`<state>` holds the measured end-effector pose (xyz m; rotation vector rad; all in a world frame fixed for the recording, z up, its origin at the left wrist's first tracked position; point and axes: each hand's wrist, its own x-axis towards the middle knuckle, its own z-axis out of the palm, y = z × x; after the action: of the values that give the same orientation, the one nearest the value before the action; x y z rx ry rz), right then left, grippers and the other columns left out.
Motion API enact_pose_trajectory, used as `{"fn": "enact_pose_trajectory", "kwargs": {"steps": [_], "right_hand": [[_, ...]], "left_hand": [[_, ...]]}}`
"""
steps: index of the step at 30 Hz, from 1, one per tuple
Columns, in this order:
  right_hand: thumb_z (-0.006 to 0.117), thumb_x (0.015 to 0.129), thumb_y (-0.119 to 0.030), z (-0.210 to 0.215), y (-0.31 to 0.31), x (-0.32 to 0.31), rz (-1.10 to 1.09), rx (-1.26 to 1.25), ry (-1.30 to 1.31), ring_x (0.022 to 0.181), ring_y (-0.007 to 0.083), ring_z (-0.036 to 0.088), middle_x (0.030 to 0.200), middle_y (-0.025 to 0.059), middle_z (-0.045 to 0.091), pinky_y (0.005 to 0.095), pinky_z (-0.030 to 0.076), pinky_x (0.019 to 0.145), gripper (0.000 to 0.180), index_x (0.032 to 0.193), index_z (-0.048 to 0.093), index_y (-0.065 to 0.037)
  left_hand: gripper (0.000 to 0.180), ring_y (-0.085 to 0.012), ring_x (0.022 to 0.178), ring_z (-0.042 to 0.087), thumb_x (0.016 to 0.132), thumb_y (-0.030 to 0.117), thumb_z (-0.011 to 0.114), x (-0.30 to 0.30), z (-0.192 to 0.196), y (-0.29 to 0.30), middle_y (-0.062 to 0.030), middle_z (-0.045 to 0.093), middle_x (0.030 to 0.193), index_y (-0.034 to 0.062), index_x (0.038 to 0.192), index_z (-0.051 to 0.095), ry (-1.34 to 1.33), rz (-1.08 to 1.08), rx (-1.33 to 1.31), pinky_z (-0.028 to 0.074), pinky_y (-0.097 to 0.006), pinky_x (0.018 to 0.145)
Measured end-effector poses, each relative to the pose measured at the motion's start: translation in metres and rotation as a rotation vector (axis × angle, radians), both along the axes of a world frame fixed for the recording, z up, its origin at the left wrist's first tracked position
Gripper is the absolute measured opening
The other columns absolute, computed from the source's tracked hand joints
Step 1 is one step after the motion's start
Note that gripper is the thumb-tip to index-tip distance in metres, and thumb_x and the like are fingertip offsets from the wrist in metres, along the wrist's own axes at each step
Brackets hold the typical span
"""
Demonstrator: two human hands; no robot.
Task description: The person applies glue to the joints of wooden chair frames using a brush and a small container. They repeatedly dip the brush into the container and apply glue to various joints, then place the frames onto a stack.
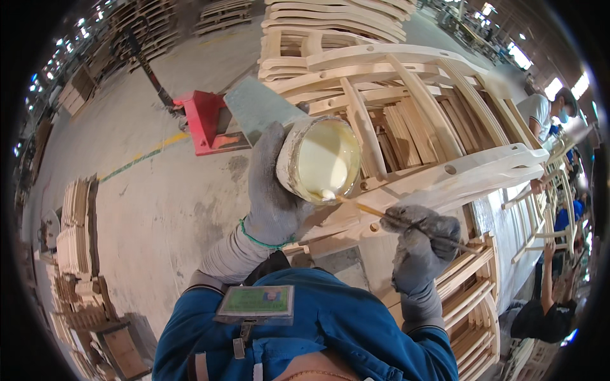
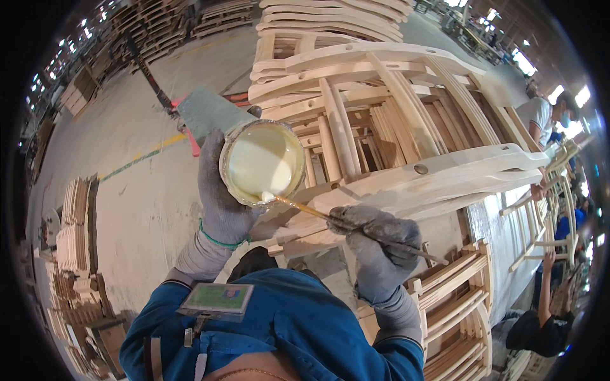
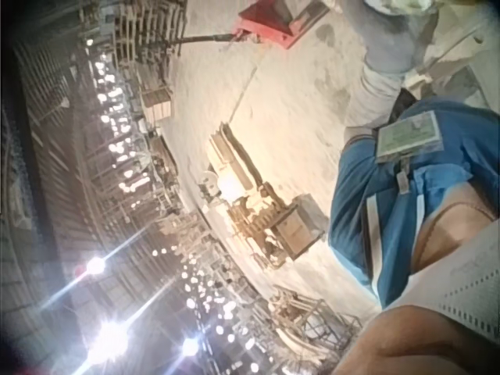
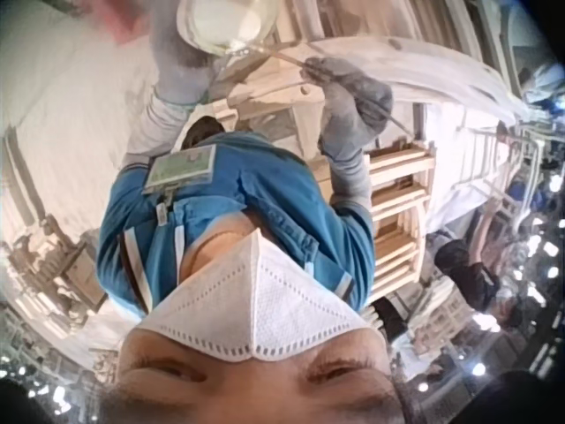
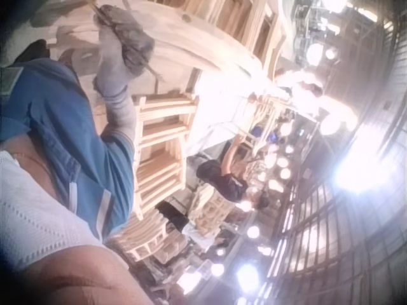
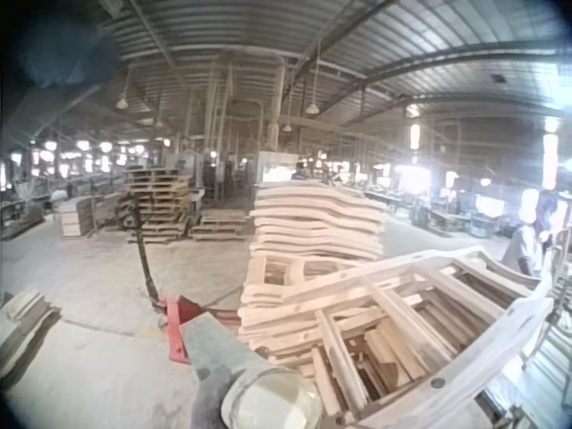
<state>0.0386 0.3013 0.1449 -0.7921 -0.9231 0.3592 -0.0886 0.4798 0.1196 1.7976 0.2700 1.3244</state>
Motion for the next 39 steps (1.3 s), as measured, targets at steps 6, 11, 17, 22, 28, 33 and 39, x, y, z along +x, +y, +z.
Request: {"fn": "enact_pose_trajectory", "kwargs": {"steps": [6, 11, 17, 22, 28, 33, 39], "right_hand": [[0.055, 0.079, 0.011, -0.010, 0.037, -0.030, -0.214, 0.063, 0.130, 0.091, 0.0376, 0.062, 0.097, 0.0275, 0.059, 0.0496, 0.055, 0.077, 0.023, 0.093, 0.043, -0.002], [0.052, 0.087, 0.000, 0.018, 0.062, -0.015, -0.440, 0.059, 0.272, 0.093, 0.0328, 0.063, 0.100, 0.0253, 0.059, 0.0419, 0.056, 0.078, 0.013, 0.099, 0.047, 0.003], [0.057, 0.088, -0.005, 0.092, 0.011, 0.018, -1.196, -0.251, -0.157, 0.078, 0.0194, 0.064, 0.084, 0.0127, 0.063, 0.0287, 0.055, 0.071, 0.016, 0.099, 0.056, 0.005], [0.066, 0.084, -0.015, 0.121, 0.021, 0.023, -1.259, -0.626, -0.219, 0.065, 0.0144, 0.062, 0.077, 0.0093, 0.062, 0.0246, 0.054, 0.058, 0.022, 0.089, 0.058, 0.005], [0.070, 0.080, -0.019, 0.120, 0.036, 0.038, -1.279, -0.782, -0.193, 0.060, 0.0121, 0.061, 0.074, 0.0068, 0.062, 0.0225, 0.053, 0.056, 0.024, 0.085, 0.059, 0.003], [0.068, 0.082, -0.021, 0.120, 0.037, 0.051, -1.448, -1.133, -0.375, 0.060, 0.0060, 0.058, 0.066, 0.0034, 0.062, 0.0213, 0.051, 0.056, 0.024, 0.082, 0.062, 0.002], [0.067, 0.082, -0.026, 0.120, 0.052, 0.049, -1.386, -1.122, -0.611, 0.055, 0.0068, 0.058, 0.064, 0.0050, 0.061, 0.0225, 0.047, 0.052, 0.030, 0.081, 0.062, 0.003]], "left_hand": [[0.092, -0.0272, 0.119, 0.044, 0.068, 0.020, 0.080, 0.019, -0.009, 0.048, -0.0179, 0.039, 0.130, 0.0005, 0.136, 0.020, -0.016, -0.113, 0.125, 0.041, -0.041, 0.098], [0.063, -0.0305, 0.117, 0.046, 0.084, 0.030, 0.062, 0.031, -0.008, 0.065, -0.0166, 0.041, 0.131, 0.0086, 0.134, 0.031, -0.259, -0.730, -0.744, 0.042, -0.051, 0.094], [0.050, -0.0311, 0.112, 0.051, 0.091, 0.048, 0.041, 0.017, -0.005, 0.134, -0.0124, 0.051, 0.123, 0.0125, 0.125, 0.047, -0.155, -0.988, -1.532, 0.045, -0.055, 0.088], [0.049, -0.0287, 0.111, 0.051, 0.091, 0.048, 0.041, 0.009, -0.012, 0.167, -0.0100, 0.052, 0.121, 0.0130, 0.125, 0.047, -0.034, -1.103, -1.548, 0.046, -0.053, 0.087], [0.048, -0.0281, 0.108, 0.052, 0.092, 0.047, 0.040, 0.016, -0.010, 0.176, -0.0093, 0.052, 0.120, 0.0121, 0.124, 0.047, 0.052, -0.963, -1.380, 0.045, -0.052, 0.087], [0.048, -0.0294, 0.108, 0.052, 0.092, 0.046, 0.040, 0.029, -0.012, 0.177, -0.0101, 0.051, 0.121, 0.0118, 0.124, 0.047, 0.117, -0.875, -1.072, 0.044, -0.052, 0.088], [0.050, -0.0332, 0.112, 0.050, 0.092, 0.046, 0.041, 0.041, 0.008, 0.184, -0.0145, 0.050, 0.123, 0.0112, 0.128, 0.045, -0.009, -1.061, -1.408, 0.044, -0.053, 0.090]]}}
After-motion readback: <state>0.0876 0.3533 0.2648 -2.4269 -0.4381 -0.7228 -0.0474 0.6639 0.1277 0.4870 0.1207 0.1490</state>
